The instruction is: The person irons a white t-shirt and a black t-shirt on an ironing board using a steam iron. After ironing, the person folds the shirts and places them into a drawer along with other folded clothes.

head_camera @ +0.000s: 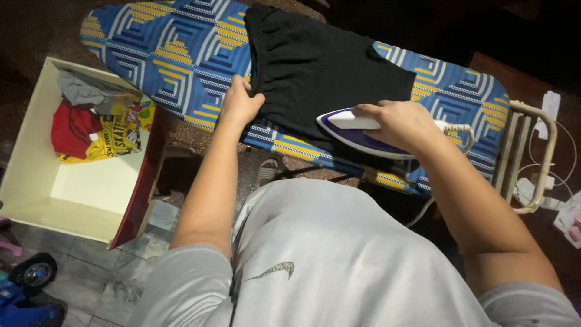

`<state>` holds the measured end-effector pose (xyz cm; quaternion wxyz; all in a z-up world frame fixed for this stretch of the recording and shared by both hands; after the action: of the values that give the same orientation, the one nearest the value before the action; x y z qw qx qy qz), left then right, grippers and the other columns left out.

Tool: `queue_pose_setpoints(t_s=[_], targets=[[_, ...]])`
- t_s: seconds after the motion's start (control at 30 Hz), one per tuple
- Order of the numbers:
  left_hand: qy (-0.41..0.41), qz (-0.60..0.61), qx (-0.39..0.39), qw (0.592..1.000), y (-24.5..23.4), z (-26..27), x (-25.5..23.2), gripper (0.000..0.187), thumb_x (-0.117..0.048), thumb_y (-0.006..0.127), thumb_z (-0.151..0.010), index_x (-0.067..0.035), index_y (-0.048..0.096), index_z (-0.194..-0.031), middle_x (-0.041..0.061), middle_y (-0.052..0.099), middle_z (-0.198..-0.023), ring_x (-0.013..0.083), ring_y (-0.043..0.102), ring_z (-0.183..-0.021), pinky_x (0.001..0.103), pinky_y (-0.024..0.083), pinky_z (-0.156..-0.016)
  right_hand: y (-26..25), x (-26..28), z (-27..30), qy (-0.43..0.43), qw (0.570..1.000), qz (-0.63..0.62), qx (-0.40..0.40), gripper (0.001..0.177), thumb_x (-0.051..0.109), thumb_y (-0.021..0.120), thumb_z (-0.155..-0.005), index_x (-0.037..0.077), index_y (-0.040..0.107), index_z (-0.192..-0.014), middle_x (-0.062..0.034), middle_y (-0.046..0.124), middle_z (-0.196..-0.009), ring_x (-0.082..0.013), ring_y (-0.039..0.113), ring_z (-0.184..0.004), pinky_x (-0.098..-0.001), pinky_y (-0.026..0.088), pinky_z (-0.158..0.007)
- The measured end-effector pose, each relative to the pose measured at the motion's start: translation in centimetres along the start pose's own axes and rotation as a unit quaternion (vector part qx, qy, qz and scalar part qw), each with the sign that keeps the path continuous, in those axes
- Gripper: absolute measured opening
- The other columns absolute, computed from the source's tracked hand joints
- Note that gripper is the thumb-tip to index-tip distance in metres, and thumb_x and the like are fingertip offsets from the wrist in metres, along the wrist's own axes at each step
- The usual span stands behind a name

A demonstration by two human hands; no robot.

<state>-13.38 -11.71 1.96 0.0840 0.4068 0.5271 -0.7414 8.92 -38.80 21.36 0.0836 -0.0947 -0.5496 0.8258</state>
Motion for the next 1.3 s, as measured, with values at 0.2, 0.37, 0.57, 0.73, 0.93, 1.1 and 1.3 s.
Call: queue_pose_setpoints(t_s=[0.2,0.37,0.57,0.73,0.93,1.1,1.3], targets=[[-0.005,0.123,-0.011,0.992,-1.0,0.1,0.5,0.051,-0.017,0.07,-0.08,-0.012,0.05,-0.126,0.017,0.073,-0.09,0.0382,0.072,-0.088,0.047,0.055,-0.08,0.2,-0.1,-0.2,-0.027,0.999,0.009,-0.039,0.061,0.033,0.08,-0.08,0.037,0.062,-0.139,-0.0077,0.074,-0.109,-0.0261,0.076,-0.08,-0.0371,0.061,-0.066],[0.053,0.058,0.007,0.997,-0.6,-0.4,1.1,0.049,-0.022,0.072,-0.089,-0.012,0.051,-0.131,0.018,0.075,-0.094,0.0413,0.071,-0.093,0.051,0.054,-0.079,0.0,0.2,-0.3,-0.036,0.998,0.048,0.019,0.063,0.035,0.079,-0.081,0.043,0.058,-0.14,-0.0073,0.073,-0.116,-0.026,0.076,-0.079,-0.0365,0.062,-0.063],[-0.011,0.046,0.071,0.996,-1.5,-2.1,0.3,0.062,-0.042,0.078,-0.083,-0.007,0.054,-0.128,0.021,0.074,-0.101,0.0403,0.071,-0.1,0.047,0.055,-0.086,-0.2,0.8,-0.3,0.011,0.999,0.01,0.043,0.064,0.034,0.08,-0.08,0.041,0.059,-0.14,-0.0069,0.074,-0.11,-0.0249,0.076,-0.083,-0.0371,0.062,-0.065],[-0.031,-0.04,0.108,0.993,-2.1,-2.8,-1.6,0.067,-0.058,0.074,-0.084,-0.004,0.061,-0.122,0.025,0.07,-0.113,0.0443,0.066,-0.109,0.051,0.052,-0.092,-1.5,2.0,-0.7,0.027,0.999,-0.015,0.025,0.061,0.035,0.078,-0.083,0.038,0.059,-0.141,-0.0068,0.075,-0.104,-0.0263,0.076,-0.081,-0.0383,0.062,-0.065],[-0.019,-0.083,0.156,0.984,-2.3,-3.0,-2.6,0.052,-0.049,0.064,-0.092,-0.003,0.065,-0.117,0.028,0.069,-0.115,0.0475,0.063,-0.111,0.054,0.051,-0.093,-2.6,4.9,-4.2,-0.018,0.999,-0.009,0.028,0.063,0.036,0.078,-0.083,0.037,0.056,-0.142,-0.0101,0.072,-0.097,-0.029,0.075,-0.074,-0.0403,0.059,-0.057],[0.04,-0.053,0.147,0.987,-1.6,-3.3,-1.3,0.051,-0.046,0.063,-0.095,0.0,0.064,-0.117,0.031,0.068,-0.113,0.0488,0.063,-0.109,0.054,0.051,-0.093,-2.2,7.5,-7.0,-0.044,0.997,-0.037,-0.047,0.058,0.035,0.08,-0.082,0.032,0.061,-0.137,-0.0114,0.072,-0.092,-0.0313,0.074,-0.072,-0.0419,0.058,-0.056],[0.071,-0.006,0.086,0.994,-0.8,-4.0,0.6,0.05,-0.048,0.065,-0.097,-0.001,0.065,-0.112,0.027,0.071,-0.105,0.0467,0.067,-0.1,0.051,0.054,-0.084,-1.5,6.6,-6.7,-0.038,0.997,-0.052,-0.03,0.056,0.03,0.079,-0.082,0.03,0.062,-0.136,-0.0112,0.073,-0.093,-0.03,0.074,-0.073,-0.0415,0.058,-0.056]])
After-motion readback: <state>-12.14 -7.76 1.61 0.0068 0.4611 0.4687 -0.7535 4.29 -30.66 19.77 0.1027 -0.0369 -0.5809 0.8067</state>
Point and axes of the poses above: each hand's wrist, its own z-axis away from the middle knuckle, its own y-axis out of the palm, x = y × z, the point moved 1 cm from there along -z, towards the middle knuckle
